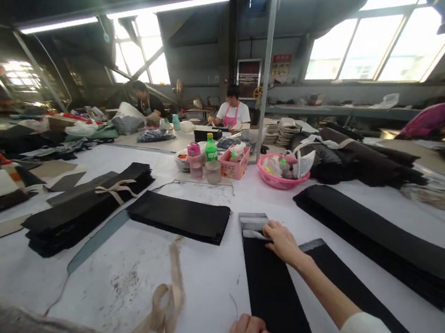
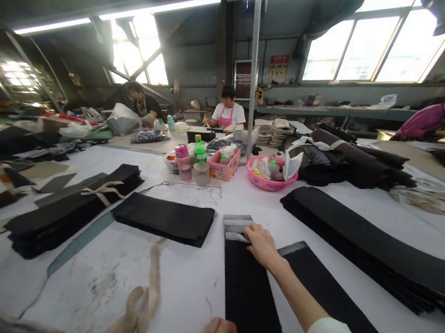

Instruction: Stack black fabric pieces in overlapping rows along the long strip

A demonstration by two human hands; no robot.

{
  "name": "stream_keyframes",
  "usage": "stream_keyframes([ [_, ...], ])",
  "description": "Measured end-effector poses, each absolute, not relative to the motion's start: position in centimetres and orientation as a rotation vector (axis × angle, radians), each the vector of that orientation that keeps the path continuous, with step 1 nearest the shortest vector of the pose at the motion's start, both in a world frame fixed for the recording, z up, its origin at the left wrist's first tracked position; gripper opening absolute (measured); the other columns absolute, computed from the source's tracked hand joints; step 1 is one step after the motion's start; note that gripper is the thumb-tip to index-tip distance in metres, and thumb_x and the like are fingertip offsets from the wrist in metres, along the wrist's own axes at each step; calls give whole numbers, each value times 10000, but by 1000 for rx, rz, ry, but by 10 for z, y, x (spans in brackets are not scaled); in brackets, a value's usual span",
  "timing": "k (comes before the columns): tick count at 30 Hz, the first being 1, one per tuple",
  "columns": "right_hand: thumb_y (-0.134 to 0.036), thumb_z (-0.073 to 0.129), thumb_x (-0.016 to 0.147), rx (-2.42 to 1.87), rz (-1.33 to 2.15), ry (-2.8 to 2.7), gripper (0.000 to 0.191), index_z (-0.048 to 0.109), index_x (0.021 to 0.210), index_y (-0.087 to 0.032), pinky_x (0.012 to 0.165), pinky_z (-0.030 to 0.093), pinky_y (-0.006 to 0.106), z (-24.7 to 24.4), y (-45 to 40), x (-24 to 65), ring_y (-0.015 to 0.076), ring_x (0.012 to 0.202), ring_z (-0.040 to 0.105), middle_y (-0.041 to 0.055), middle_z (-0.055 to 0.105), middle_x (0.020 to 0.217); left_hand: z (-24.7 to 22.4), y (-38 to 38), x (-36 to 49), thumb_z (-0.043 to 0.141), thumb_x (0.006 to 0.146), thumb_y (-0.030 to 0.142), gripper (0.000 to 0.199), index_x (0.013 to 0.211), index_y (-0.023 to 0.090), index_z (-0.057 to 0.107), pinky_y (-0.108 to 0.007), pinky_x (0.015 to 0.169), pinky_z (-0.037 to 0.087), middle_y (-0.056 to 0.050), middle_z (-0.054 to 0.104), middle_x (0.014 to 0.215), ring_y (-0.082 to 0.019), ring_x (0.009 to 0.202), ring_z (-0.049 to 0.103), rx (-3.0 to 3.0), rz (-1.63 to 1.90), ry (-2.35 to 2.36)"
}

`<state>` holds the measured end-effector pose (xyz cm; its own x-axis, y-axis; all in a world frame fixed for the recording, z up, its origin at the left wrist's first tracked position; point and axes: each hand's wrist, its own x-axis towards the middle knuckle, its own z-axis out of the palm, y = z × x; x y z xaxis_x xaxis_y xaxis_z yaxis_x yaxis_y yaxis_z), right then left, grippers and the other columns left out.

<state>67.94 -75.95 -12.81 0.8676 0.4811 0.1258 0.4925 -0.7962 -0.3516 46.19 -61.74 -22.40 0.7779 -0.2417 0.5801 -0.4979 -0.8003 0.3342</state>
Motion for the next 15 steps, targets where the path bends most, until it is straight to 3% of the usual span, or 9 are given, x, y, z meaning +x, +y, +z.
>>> stream_keyframes([
  [4,-103,510,768,-2523,-52,-662,239,490,960,-243,671,410,263,-140,-760,660,151,706,540,-29,565,793,-210,-618,460,816,612,267,321,820,230,576,-290,603,413,7,628,860,-190,745,541,2452,651,-526],
  [7,-172,533,777,-2190,24,-549,359,460,1122,-235,736,453,274,-151,-766,653,149,762,578,-26,581,826,-192,-618,455,775,626,175,302,851,224,580,-304,670,435,-12,622,912,-205,808,540,2433,473,-474],
  [11,-262,596,746,-1900,212,-508,139,595,865,-190,794,474,327,-158,-777,650,184,816,605,19,614,834,-172,-617,449,680,694,101,250,894,220,589,-344,771,444,-28,608,970,-219,896,530,2393,245,-395],
  [15,-228,613,716,-1800,353,-593,103,625,810,-188,907,457,336,-151,-783,640,214,1042,594,73,619,1117,-158,-612,448,662,698,83,229,876,209,592,-337,791,447,-26,595,957,-209,916,533,2238,115,-237],
])
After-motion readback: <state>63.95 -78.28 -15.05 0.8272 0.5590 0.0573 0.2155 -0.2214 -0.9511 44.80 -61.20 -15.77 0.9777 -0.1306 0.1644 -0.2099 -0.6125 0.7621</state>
